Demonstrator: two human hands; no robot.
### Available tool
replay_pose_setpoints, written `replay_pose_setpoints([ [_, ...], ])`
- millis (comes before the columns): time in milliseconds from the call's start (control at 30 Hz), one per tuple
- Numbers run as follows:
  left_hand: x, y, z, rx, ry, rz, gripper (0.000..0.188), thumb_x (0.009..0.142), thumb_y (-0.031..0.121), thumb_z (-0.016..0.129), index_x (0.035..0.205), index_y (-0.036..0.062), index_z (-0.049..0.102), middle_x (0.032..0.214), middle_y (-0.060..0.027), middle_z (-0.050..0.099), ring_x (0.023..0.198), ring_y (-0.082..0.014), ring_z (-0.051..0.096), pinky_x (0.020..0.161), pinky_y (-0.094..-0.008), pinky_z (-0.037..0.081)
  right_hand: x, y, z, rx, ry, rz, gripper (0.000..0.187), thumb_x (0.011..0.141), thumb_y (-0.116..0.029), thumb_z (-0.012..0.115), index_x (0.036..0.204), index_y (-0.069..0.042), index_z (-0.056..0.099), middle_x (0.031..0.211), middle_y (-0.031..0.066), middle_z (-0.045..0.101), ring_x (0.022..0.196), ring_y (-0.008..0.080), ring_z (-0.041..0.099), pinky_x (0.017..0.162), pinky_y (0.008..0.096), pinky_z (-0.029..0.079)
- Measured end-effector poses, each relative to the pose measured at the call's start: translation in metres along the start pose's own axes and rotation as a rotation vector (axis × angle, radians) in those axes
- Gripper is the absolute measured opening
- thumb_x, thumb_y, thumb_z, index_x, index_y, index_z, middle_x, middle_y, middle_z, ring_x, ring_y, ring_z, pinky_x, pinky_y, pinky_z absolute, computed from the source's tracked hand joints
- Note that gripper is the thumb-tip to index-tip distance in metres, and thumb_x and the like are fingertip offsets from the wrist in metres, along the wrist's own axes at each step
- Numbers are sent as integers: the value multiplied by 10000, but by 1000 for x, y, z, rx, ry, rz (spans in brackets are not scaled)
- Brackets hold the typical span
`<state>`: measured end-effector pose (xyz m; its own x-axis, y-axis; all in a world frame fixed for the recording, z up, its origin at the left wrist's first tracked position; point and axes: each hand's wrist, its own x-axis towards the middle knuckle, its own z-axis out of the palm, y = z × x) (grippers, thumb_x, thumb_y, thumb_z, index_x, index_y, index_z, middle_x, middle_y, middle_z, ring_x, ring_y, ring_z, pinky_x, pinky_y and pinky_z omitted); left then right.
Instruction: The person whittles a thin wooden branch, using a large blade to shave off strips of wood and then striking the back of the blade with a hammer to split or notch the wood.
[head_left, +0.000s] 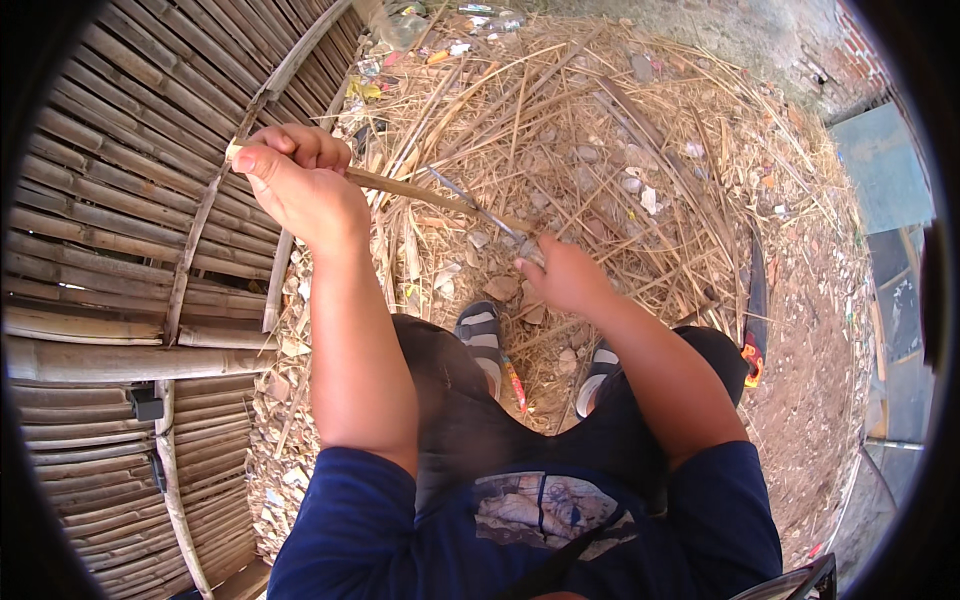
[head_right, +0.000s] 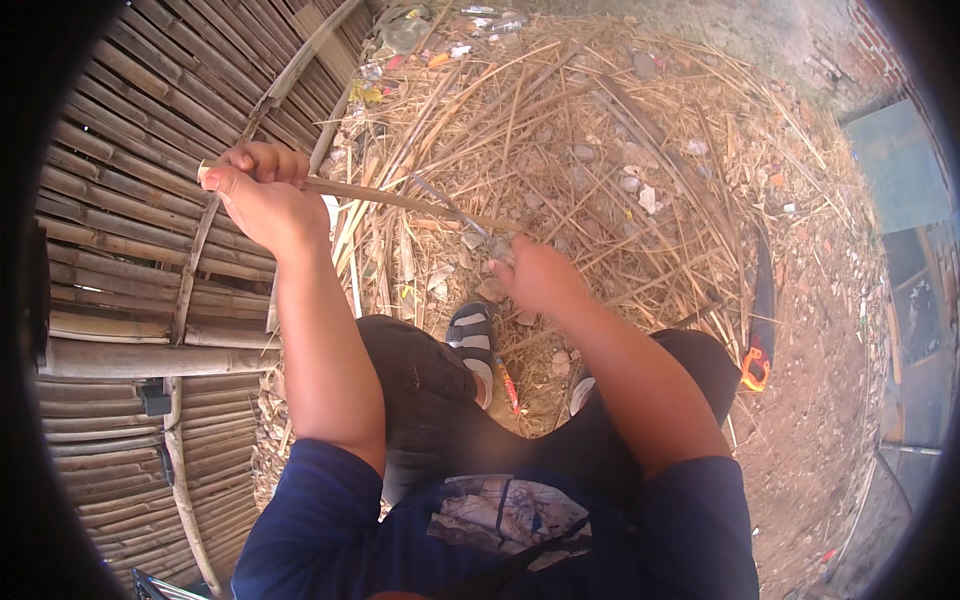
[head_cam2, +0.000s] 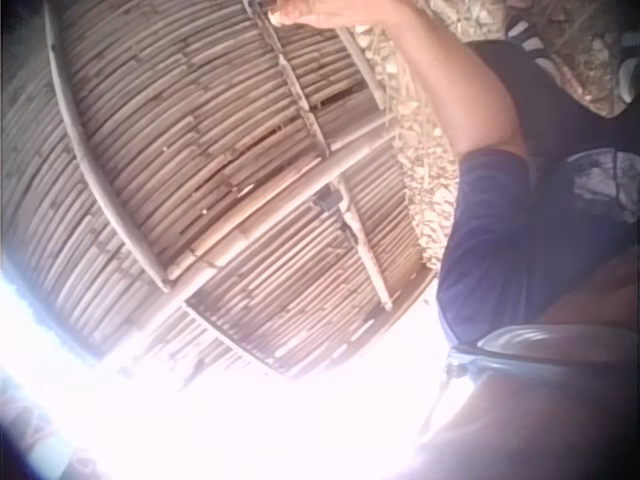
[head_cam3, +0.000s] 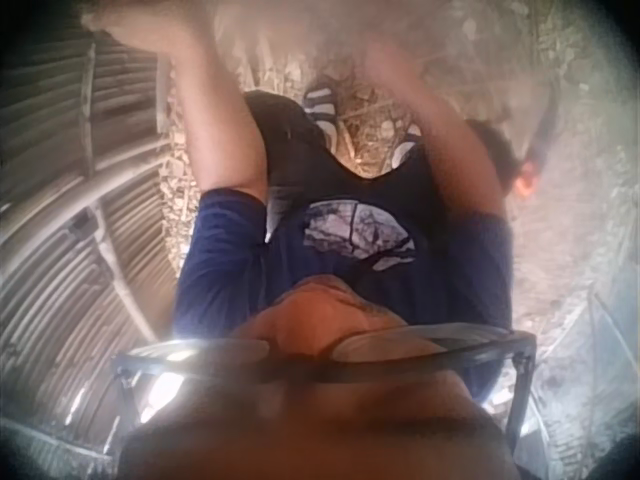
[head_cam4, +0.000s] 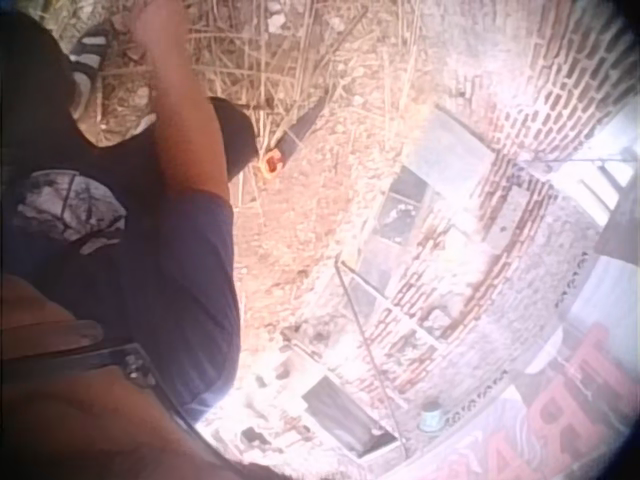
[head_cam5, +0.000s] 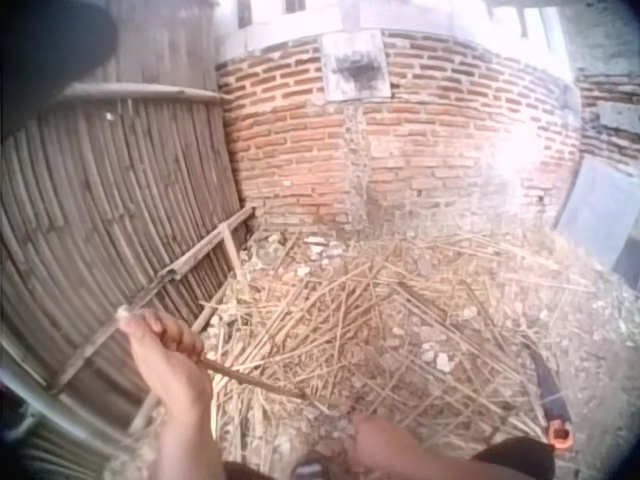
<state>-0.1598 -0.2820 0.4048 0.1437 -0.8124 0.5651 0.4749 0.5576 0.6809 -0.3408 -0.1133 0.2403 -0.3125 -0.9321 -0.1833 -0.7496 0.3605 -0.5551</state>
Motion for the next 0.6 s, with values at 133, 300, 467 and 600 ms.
replay_pose_setpoints([
  [133, 1, -4, 1, -46, -12, -10, 629, 956, 746, 440, 872, 126, 374, 671, 8, 353, 564, -107, 299, 507, -280, 268, -2, -5, -12, 63, 1, -43, 484, 962, -430, 641, 1116, 26, 586, 864, 263, 692, 836, 454, 689, 744, 545, 542],
  [300, 0, -1, 0, 9, -2, 21, 634, 964, 748, 411, 873, 122, 374, 680, 11, 355, 572, -106, 307, 508, -279, 273, -20, -33, -25, -67, 94, -67, 464, 959, -422, 656, 1104, 11, 576, 784, 243, 684, 769, 454, 686, 690, 550, 537],
  [467, -3, 1, 3, 44, -32, 27, 642, 963, 758, 392, 883, 122, 378, 678, -1, 358, 567, -108, 313, 509, -262, 277, -16, -27, -8, -14, 118, -74, 446, 969, -416, 643, 1093, 4, 563, 788, 249, 682, 780, 452, 688, 692, 549, 538],
  [600, -9, 1, 5, 21, 0, 40, 658, 949, 774, 397, 871, 121, 373, 665, -1, 351, 555, -108, 310, 497, -263, 270, 12, 21, 25, -34, 57, 13, 464, 966, -429, 639, 1074, 15, 558, 833, 261, 687, 808, 451, 690, 722, 542, 541],
])
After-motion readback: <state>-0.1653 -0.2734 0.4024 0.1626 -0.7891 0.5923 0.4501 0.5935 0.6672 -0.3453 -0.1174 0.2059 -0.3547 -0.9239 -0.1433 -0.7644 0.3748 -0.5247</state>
